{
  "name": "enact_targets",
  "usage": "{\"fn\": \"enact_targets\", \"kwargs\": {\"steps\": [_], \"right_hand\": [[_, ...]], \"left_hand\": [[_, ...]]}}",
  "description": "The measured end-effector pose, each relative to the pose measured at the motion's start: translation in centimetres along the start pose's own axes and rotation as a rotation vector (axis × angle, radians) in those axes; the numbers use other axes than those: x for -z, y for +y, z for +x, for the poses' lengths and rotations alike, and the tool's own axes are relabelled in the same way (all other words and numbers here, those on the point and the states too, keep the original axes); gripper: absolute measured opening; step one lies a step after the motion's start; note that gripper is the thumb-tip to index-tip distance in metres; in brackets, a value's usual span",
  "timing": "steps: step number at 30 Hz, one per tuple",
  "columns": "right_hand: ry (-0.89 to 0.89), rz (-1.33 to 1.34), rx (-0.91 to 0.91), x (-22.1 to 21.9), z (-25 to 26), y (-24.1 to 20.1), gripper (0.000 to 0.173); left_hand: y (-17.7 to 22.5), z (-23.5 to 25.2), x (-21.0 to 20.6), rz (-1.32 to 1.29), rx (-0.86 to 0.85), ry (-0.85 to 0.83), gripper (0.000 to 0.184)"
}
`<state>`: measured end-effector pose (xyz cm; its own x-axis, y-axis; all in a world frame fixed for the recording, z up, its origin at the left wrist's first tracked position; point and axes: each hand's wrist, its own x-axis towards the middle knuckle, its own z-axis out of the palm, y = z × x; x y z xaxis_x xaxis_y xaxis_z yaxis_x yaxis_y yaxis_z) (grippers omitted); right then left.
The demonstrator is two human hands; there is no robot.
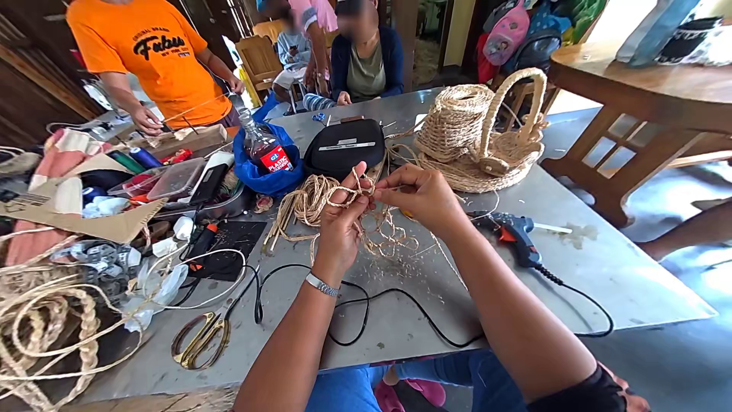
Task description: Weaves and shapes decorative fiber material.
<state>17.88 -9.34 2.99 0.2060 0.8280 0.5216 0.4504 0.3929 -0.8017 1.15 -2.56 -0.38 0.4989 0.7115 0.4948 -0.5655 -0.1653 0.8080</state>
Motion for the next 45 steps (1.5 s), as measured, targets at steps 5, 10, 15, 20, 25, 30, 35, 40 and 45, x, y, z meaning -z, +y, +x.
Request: {"fn": "enact_targets", "kwargs": {"steps": [5,10,15,20,25,30,35,40,45], "right_hand": [[0.027,0.036,0.043,-0.1,-0.1,0.3,0.011],[-0.025,0.004,0.073,-0.4,-0.1,0.5,0.014],[-0.084,0.005,0.024,0.6,-0.1,0.3,0.017],[-0.11,0.033,-0.047,1.1,0.0,0.3,0.016],[-0.132,0.135,-0.1,1.4,0.1,0.6,0.014],[-0.165,0.16,-0.134,1.1,0.0,0.5,0.016],[-0.163,0.144,-0.107,0.8,-0.1,0.2,0.016],[-0.148,0.1,-0.041,0.7,-0.1,0.1,0.019],[-0.101,-0.006,0.036,0.6,-0.3,-0.4,0.017]], "left_hand": [[0.2,-0.1,0.0,-0.048,0.024,-0.005,0.045],[0.9,0.1,0.3,-0.101,-0.004,0.054,0.037],[1.7,0.2,1.2,-0.061,0.081,0.044,0.026],[1.4,0.3,1.2,0.132,0.119,-0.04,0.02],[1.6,0.4,0.9,0.105,0.172,0.005,0.024],[1.8,0.3,0.6,-0.114,0.209,0.04,0.03],[1.6,0.2,0.6,-0.043,0.151,0.031,0.025],[1.0,0.2,0.5,0.012,0.057,-0.007,0.029],[0.9,0.2,0.4,0.084,-0.048,-0.036,0.029]]}}
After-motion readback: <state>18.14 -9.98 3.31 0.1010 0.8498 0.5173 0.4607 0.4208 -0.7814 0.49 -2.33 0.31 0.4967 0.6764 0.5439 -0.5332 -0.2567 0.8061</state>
